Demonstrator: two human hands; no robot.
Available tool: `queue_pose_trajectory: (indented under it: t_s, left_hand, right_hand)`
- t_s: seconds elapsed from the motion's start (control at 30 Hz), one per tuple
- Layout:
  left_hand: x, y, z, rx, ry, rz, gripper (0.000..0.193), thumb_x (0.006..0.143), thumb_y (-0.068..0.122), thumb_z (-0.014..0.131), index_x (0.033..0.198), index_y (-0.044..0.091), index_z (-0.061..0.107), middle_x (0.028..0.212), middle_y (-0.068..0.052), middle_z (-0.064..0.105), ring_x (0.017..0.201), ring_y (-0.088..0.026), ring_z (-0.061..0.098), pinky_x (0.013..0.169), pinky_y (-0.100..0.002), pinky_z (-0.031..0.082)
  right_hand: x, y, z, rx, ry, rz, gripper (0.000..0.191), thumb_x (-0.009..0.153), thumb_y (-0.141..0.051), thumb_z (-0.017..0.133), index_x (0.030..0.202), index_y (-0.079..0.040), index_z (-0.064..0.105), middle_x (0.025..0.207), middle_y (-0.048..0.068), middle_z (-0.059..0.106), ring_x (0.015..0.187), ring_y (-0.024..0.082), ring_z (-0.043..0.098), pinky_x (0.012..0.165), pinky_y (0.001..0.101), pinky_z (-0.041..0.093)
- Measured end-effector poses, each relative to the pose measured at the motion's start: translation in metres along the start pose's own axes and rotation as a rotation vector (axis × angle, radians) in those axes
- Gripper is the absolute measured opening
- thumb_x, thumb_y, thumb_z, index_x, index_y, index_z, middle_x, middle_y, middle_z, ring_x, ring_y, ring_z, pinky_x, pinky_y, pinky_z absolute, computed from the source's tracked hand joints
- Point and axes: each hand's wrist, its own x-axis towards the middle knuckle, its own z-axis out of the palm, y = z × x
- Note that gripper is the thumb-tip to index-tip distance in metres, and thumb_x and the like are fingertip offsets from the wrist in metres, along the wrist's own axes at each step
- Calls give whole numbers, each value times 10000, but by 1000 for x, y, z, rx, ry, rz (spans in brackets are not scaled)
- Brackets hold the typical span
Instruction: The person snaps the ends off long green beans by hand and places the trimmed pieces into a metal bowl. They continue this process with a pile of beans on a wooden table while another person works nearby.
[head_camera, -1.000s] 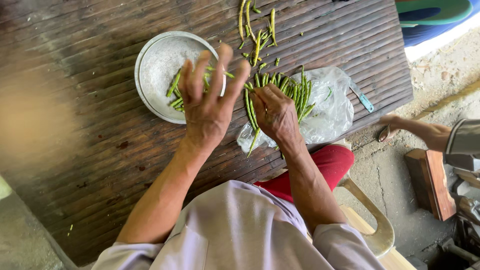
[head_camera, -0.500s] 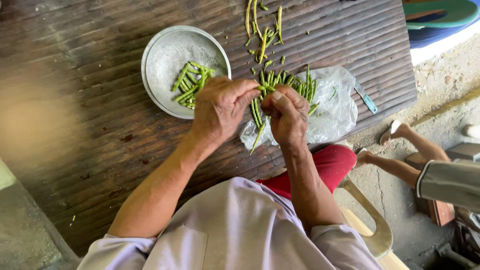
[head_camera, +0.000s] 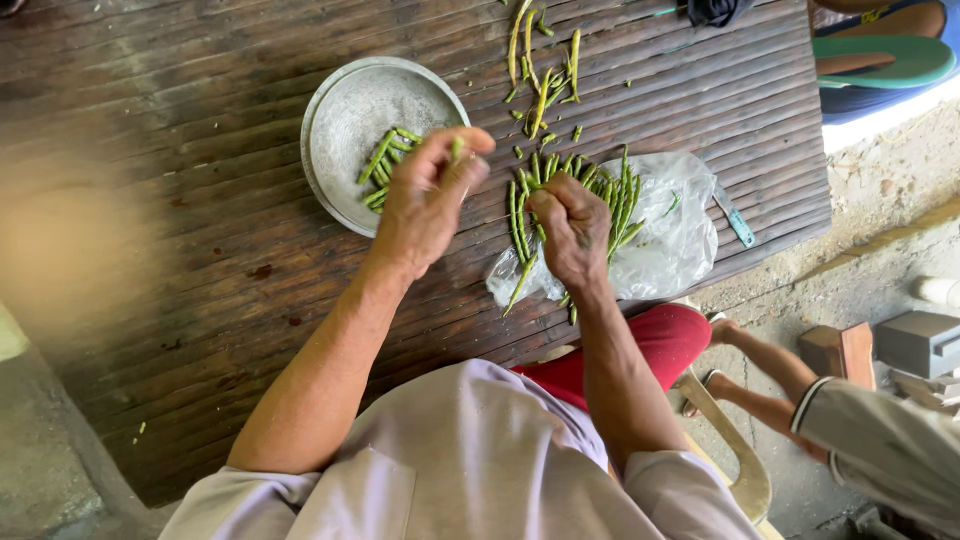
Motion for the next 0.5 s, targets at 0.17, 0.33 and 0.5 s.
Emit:
queue_pose_trajectory:
  t_s: [0.17, 0.33, 0.5]
  left_hand:
    - [-16, -20, 11, 219, -78, -300, 249, 1033, 252, 636, 1178, 100, 770, 772, -116, 659, 572, -135, 463, 508, -287, 373]
    - [-16, -30, 8, 397, 183, -34, 144, 1057, 163, 656, 1107, 52, 733, 921, -90, 743, 753, -166, 636, 674, -303, 485]
    - [-16, -32, -14, 664, 279, -32, 73, 1006, 77, 723, 1067, 37, 730, 892, -120, 727, 768, -199, 681, 691, -356, 526]
  right_hand:
    - [-5, -13, 37, 25, -74, -80, 181, 946, -66, 520, 791, -43, 611, 738, 29, 554, 649, 136, 513, 572, 298, 438]
    - [8, -34, 69, -234, -27, -101, 114, 913, -61, 622, 833, 7, 666, 764, 96, 645, 642, 172, 615, 577, 373, 531]
    - [15, -17, 79, -266, 117, -55, 191, 925, -10, 543, 769, -41, 650, 747, 88, 674, 597, 137, 618, 489, 315, 536]
